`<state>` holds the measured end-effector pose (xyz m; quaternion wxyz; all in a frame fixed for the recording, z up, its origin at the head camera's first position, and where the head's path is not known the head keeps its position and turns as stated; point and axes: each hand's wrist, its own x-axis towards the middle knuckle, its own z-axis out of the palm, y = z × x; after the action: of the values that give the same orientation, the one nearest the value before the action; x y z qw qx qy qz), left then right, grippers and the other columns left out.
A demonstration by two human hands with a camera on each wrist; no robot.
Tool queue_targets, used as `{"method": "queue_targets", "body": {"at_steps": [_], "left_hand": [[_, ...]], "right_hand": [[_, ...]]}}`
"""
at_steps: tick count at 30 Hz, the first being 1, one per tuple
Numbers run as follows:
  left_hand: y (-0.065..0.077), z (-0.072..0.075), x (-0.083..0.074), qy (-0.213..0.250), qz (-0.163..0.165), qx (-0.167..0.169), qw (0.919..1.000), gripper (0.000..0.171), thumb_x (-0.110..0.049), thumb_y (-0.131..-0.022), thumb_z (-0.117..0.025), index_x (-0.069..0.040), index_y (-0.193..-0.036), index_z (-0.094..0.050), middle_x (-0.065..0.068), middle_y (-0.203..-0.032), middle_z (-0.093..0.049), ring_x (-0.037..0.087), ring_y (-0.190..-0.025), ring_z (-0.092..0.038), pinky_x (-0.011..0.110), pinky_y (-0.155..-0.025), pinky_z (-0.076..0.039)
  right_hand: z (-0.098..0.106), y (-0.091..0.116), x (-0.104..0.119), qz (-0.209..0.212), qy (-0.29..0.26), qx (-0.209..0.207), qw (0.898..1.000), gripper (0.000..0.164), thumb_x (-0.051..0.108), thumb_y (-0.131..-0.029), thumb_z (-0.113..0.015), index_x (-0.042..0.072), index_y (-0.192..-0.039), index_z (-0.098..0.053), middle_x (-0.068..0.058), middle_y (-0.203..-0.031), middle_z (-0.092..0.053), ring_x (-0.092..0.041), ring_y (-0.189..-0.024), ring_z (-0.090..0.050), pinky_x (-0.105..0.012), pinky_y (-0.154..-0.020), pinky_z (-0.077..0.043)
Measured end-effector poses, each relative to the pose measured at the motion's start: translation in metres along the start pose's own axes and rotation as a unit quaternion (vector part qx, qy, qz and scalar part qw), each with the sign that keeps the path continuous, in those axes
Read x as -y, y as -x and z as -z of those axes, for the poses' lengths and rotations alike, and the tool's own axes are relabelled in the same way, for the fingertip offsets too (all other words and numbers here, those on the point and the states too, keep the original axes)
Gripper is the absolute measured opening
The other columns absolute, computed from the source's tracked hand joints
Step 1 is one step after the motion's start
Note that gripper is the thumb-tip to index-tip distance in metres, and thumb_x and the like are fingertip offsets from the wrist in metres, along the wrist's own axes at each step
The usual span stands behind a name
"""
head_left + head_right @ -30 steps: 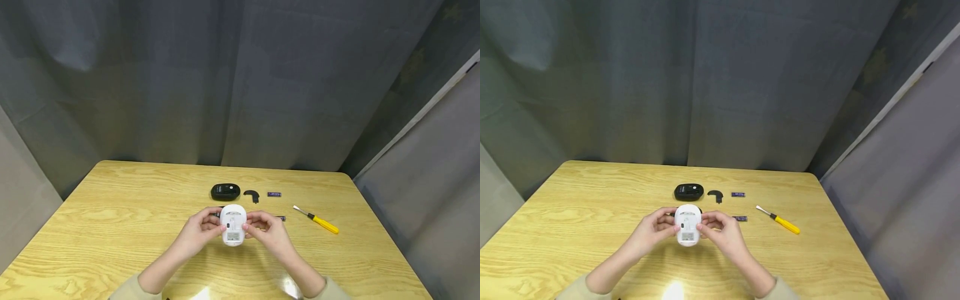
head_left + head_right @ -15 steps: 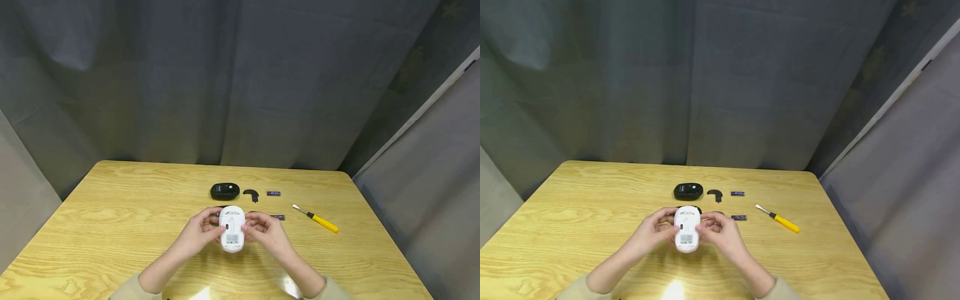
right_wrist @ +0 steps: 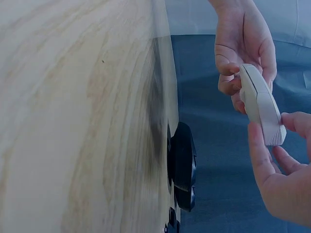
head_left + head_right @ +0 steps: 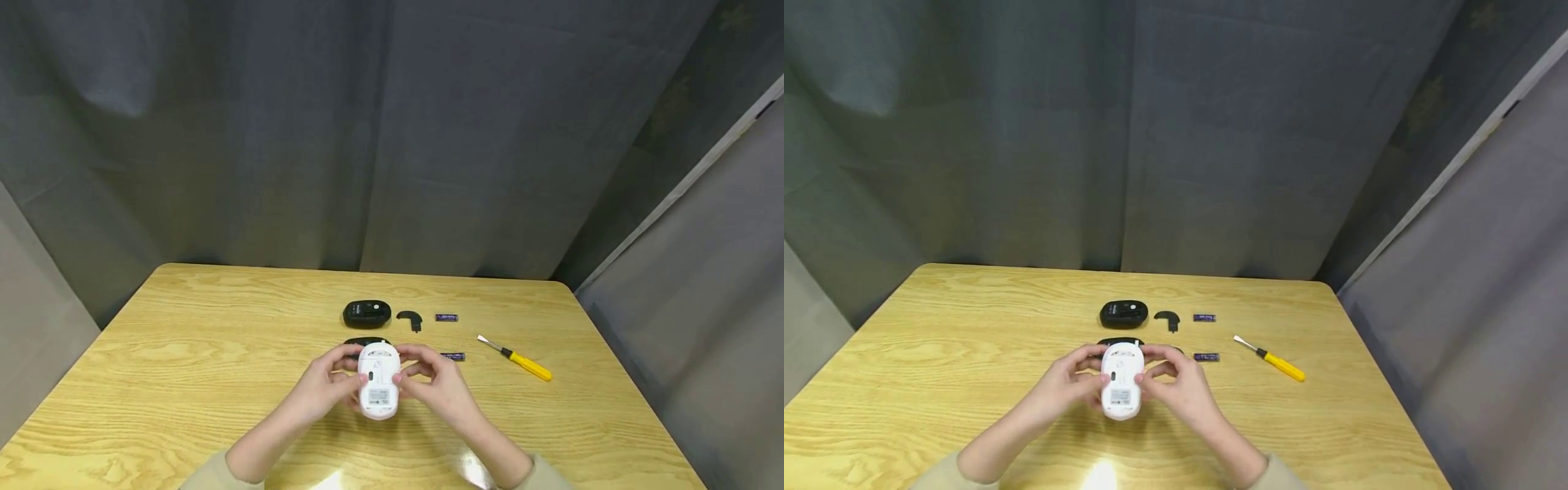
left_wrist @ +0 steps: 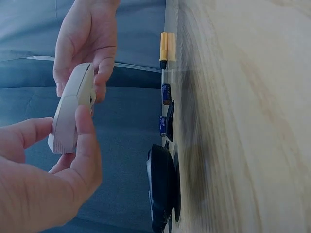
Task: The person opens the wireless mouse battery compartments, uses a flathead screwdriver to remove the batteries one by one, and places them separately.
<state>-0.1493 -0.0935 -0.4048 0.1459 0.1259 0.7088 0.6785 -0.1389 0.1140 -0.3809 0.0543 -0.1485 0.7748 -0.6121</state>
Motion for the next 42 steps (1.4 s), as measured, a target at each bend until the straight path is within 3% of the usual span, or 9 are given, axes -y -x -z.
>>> {"method": "queue_targets", "body": {"at_steps": [13,27,42], "left_hand": [[0.0017,-0.0027,0.0000,0.008,0.009,0.020,0.9997,0.051,-0.012,-0.082,-0.062,-0.004,-0.128,-0.040,0.017,-0.105,-0.052,0.021,-0.071,-0.060,0.042,-0.064,-0.053],[0.0013,-0.0050,0.0004,0.008,0.011,0.022,0.9997,0.051,-0.013,-0.082,-0.062,-0.007,-0.128,-0.040,0.017,-0.105,-0.051,0.020,-0.069,-0.059,0.043,-0.063,-0.053],[-0.0009,-0.0048,0.0043,0.009,0.009,0.018,0.9998,0.052,-0.012,-0.081,-0.063,-0.005,-0.127,-0.041,0.017,-0.104,-0.052,0.019,-0.068,-0.059,0.040,-0.061,-0.053]], "right_hand": [[0.0012,-0.0034,0.0034,0.017,0.040,0.044,0.998,0.050,0.004,-0.076,-0.067,0.006,-0.123,-0.049,-0.012,-0.119,-0.051,-0.026,-0.085,-0.059,-0.031,-0.060,-0.054],[0.0018,-0.0039,0.0022,0.042,0.079,0.038,0.995,0.045,0.003,-0.075,-0.068,0.008,-0.118,-0.053,-0.011,-0.115,-0.054,-0.025,-0.081,-0.060,-0.027,-0.057,-0.052],[0.0013,-0.0049,0.0032,0.021,0.050,0.029,0.998,0.045,0.001,-0.076,-0.066,0.006,-0.119,-0.053,-0.014,-0.115,-0.055,-0.027,-0.082,-0.060,-0.033,-0.058,-0.054]]}}
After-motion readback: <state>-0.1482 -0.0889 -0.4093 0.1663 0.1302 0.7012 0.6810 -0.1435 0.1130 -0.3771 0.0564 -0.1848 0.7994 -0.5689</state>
